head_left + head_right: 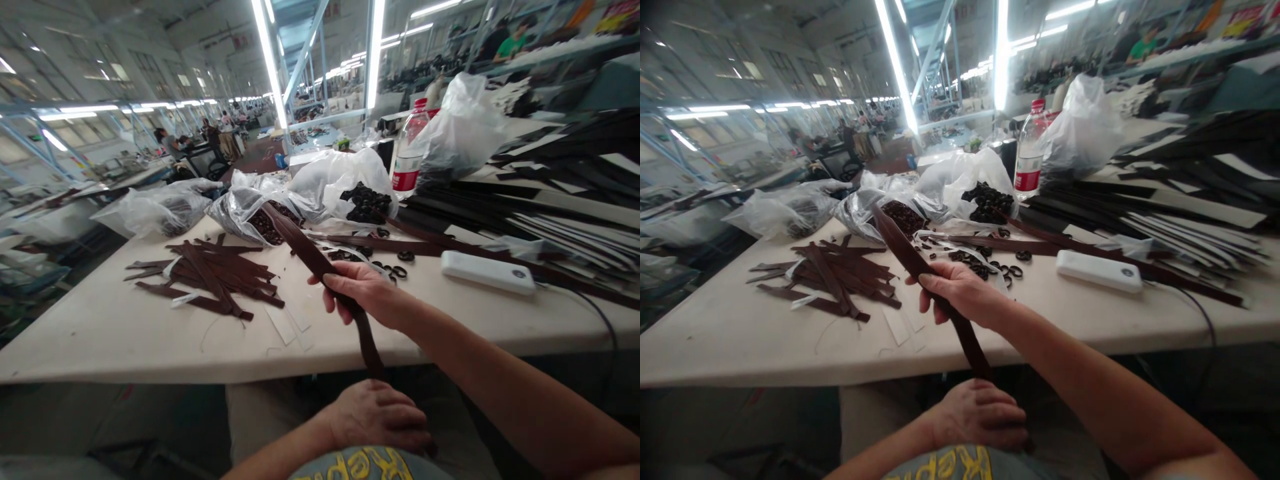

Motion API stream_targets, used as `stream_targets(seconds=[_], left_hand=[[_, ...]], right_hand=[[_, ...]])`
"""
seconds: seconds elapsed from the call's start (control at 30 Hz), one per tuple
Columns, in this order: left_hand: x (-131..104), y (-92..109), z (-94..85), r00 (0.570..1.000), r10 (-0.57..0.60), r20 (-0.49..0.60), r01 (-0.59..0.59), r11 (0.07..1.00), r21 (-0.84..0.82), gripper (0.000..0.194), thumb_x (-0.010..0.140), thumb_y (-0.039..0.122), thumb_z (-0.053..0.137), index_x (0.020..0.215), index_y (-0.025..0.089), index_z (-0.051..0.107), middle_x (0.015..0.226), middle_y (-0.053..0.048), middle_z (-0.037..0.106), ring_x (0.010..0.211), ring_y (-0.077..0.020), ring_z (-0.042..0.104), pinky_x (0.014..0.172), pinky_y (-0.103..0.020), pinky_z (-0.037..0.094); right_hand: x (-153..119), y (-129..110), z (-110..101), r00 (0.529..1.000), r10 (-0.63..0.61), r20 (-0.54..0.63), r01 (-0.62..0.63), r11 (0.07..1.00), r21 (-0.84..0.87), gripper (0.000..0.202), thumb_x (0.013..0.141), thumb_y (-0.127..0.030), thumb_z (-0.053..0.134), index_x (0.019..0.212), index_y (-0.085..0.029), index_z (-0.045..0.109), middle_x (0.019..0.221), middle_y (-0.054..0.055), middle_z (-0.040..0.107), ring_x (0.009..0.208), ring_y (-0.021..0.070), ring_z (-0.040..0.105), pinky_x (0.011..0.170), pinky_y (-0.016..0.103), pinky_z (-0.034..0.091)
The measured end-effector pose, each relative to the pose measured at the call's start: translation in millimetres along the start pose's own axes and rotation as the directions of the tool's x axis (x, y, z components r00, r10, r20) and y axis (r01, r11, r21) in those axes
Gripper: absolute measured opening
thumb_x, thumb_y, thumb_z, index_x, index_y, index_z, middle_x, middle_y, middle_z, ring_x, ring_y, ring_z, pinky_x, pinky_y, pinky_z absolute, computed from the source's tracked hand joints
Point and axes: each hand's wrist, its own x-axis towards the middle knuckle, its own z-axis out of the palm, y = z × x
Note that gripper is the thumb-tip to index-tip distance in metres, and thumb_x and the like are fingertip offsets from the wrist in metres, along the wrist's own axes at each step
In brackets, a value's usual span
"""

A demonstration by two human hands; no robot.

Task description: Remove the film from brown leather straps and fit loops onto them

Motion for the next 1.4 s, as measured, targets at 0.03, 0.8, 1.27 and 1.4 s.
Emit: stream_targets(seconds=[0.03, 0.8, 1.27, 1.4], left_hand=[[-2.0, 0.9, -4.5, 0.996, -0.058, -0.068, 0.053, 0.996, -0.067, 0.019, 0.093, 0.038, 0.061, 0.105, 0.027, 0.07, 0.103, -0.002, 0.076, 0.094, -0.0157, 0.069, 0.076, -0.026, 0.051], [-19.6, 1.3, -95.2, 0.043, -0.983, 0.177, 0.324, -0.154, -0.934, 0.03, 0.068, 0.033, 0.085, 0.093, 0.019, 0.077, 0.08, -0.003, 0.075, 0.063, -0.0119, 0.066, 0.056, -0.02, 0.052], [0.5, -14.4, -78.0, 0.715, -0.698, 0.025, 0.69, 0.7, -0.184, 0.029, 0.093, 0.029, 0.058, 0.12, 0.022, 0.067, 0.118, -0.011, 0.071, 0.108, -0.0241, 0.066, 0.095, -0.039, 0.053], [-2.7, -42.3, -83.1, 0.668, -0.729, 0.149, 0.679, 0.679, 0.28, 0.053, 0.092, 0.044, 0.058, 0.139, 0.019, 0.054, 0.144, -0.014, 0.055, 0.138, -0.0326, 0.044, 0.115, -0.054, 0.033]], right_hand=[[-10.6, -10.7, -5.6, 0.999, -0.04, -0.004, 0.04, 0.997, -0.073, 0.032, 0.09, -0.042, 0.062, 0.107, -0.016, 0.068, 0.062, -0.003, 0.063, 0.038, 0.0063, 0.049, 0.036, 0.017, 0.036], [-181.3, 64.5, -59.4, 0.909, -0.38, -0.169, -0.139, 0.105, -0.985, 0.037, 0.098, -0.015, 0.043, 0.125, -0.022, 0.067, 0.099, 0.007, 0.075, 0.077, 0.02, 0.067, 0.066, 0.029, 0.048], [-148.0, 106.5, -22.0, 0.923, 0.353, -0.152, -0.382, 0.886, -0.261, 0.022, 0.091, -0.028, 0.053, 0.074, -0.016, 0.061, 0.055, -0.005, 0.05, 0.049, 0.0089, 0.046, 0.047, 0.02, 0.034], [-149.4, 106.0, -36.4, 0.936, 0.271, -0.227, -0.319, 0.924, -0.213, 0.028, 0.093, -0.039, 0.051, 0.08, -0.016, 0.061, 0.06, -0.004, 0.053, 0.05, 0.0091, 0.047, 0.048, 0.02, 0.037]])
